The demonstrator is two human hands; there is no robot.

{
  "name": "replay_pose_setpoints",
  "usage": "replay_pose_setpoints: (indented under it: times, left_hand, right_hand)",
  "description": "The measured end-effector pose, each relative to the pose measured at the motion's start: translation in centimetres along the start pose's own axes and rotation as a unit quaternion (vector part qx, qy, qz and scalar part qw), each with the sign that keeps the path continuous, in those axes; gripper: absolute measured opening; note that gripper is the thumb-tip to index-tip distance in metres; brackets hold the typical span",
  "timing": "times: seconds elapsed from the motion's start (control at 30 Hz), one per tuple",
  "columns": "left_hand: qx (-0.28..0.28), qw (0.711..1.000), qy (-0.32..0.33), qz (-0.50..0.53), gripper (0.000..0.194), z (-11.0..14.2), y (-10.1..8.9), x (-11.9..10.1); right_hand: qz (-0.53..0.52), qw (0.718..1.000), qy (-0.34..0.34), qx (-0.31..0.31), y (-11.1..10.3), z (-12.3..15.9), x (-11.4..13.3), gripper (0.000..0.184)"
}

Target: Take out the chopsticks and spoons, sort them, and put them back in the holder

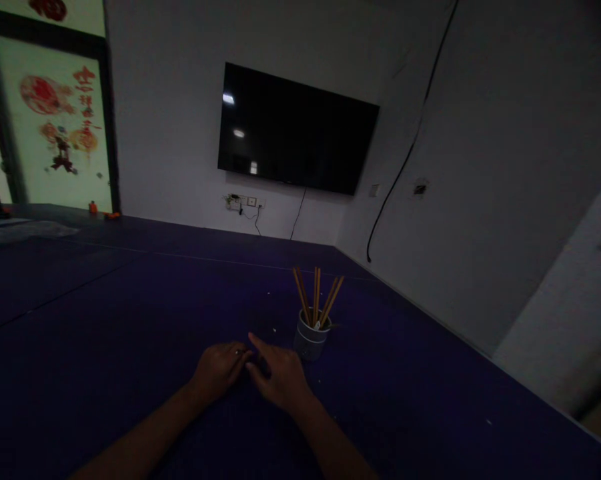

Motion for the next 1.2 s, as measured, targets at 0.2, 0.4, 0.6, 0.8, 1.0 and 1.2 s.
replay_pose_setpoints:
  times: [0.2,0.4,0.6,0.8,1.0,1.2]
  left_hand:
    - [0.001,0.996,0.085,-0.041,0.038,0.3,0.1,-1.4]
    - [0.004,0.994,0.104,-0.039,0.035,0.1,0.3,-1.9]
    - [-0.005,0.998,0.033,-0.045,0.029,-0.5,-0.2,-1.3]
    - [0.023,0.999,0.008,-0.032,0.038,-0.3,0.1,-1.3]
    - [0.038,0.999,-0.007,-0.002,0.035,-0.1,0.5,-0.8]
    - [0.052,0.998,-0.020,0.021,0.033,-0.2,0.9,-0.5]
  right_hand:
    - [0.015,0.999,-0.014,-0.026,-0.3,0.5,1.0,0.035]
    - [-0.029,0.995,-0.024,-0.097,-0.8,0.7,1.3,0.040]
    - [-0.067,0.982,-0.008,-0.177,-3.1,0.8,0.6,0.049]
    - [-0.039,0.950,0.050,-0.307,-6.3,2.0,-2.1,0.054]
    - [-0.013,0.888,0.216,-0.405,-9.8,3.5,-5.8,0.060]
    - [-0.022,0.838,0.280,-0.468,-13.0,4.4,-8.3,0.052]
Point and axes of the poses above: each hand's wrist, its own z-axis away from the middle knuckle, its own y-axis out of the palm, x = y × z, the point moved 8 cm from there along -z, towards the middle knuckle, and after that the axes turned 4 degrees about y, right-handed, at the moved point
